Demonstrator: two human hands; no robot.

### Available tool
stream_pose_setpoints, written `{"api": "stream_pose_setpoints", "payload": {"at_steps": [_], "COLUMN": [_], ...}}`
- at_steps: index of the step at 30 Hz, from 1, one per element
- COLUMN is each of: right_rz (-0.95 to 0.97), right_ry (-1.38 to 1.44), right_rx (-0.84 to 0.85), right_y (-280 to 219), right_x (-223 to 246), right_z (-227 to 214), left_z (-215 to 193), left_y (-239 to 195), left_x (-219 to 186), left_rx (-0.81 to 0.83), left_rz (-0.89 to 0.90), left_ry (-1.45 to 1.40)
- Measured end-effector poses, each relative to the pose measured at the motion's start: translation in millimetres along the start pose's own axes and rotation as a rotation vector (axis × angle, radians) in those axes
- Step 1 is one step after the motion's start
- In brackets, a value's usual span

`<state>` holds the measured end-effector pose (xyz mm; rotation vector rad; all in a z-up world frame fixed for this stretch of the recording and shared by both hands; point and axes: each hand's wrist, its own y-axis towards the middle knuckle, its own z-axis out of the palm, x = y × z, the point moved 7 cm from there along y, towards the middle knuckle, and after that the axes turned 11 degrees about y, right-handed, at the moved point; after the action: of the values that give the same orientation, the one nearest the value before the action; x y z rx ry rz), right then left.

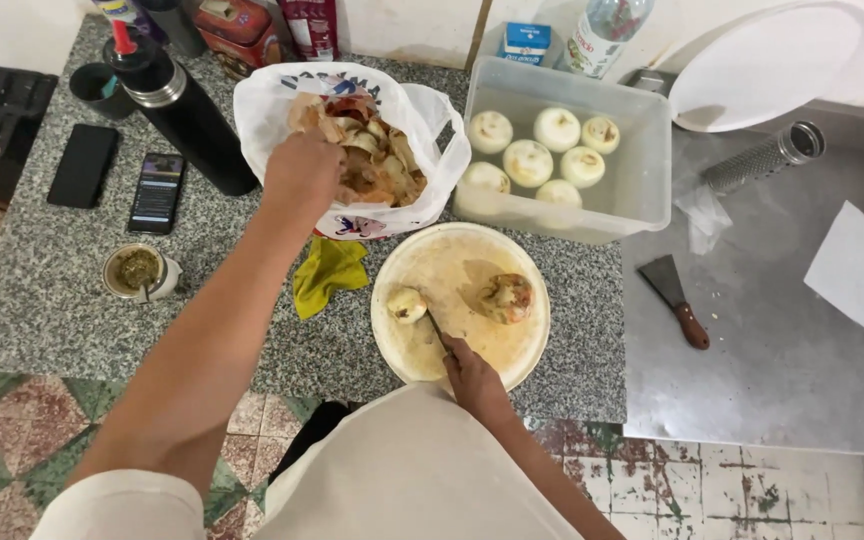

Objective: Peeling onions using a knife and separating the skins into a waste bag.

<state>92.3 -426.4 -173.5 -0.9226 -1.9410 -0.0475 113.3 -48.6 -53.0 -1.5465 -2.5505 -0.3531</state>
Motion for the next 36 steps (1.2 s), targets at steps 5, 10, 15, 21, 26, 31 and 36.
{"api": "stream_pose_setpoints", "payload": {"at_steps": [5, 10, 15, 21, 26, 31, 36], "right_rz": [0.02, 0.023, 0.031, 0.024, 0.04, 0.04, -0.001], "right_ry": [-0.008, 0.029, 0.025, 0.023, -0.005, -0.078, -0.12], "right_rx": [0.007, 0.017, 0.033, 0.027, 0.019, -0.006, 0.018], "right_y": [-1, -4, 0, 0, 1, 3, 10], "right_x": [0, 3, -6, -8, -16, -14, -30], "right_z": [2, -1, 2, 3, 8, 9, 18], "left_z": [-17, -87, -46, -78, -59, 36, 96], "left_y": [-8, -22, -19, -38, -107, -153, -158], "left_x": [0, -5, 7, 5, -79, -159, -166], "left_rx": [0.012, 0.087, 0.002, -0.381, -0.526, 0.324, 0.223], "left_rz": [0.046, 0.032, 0.008, 0.117, 0.246, 0.4, 0.233], "left_ry": [-0.161, -0.241, -0.292, -0.314, -0.192, -0.355, -0.372]}}
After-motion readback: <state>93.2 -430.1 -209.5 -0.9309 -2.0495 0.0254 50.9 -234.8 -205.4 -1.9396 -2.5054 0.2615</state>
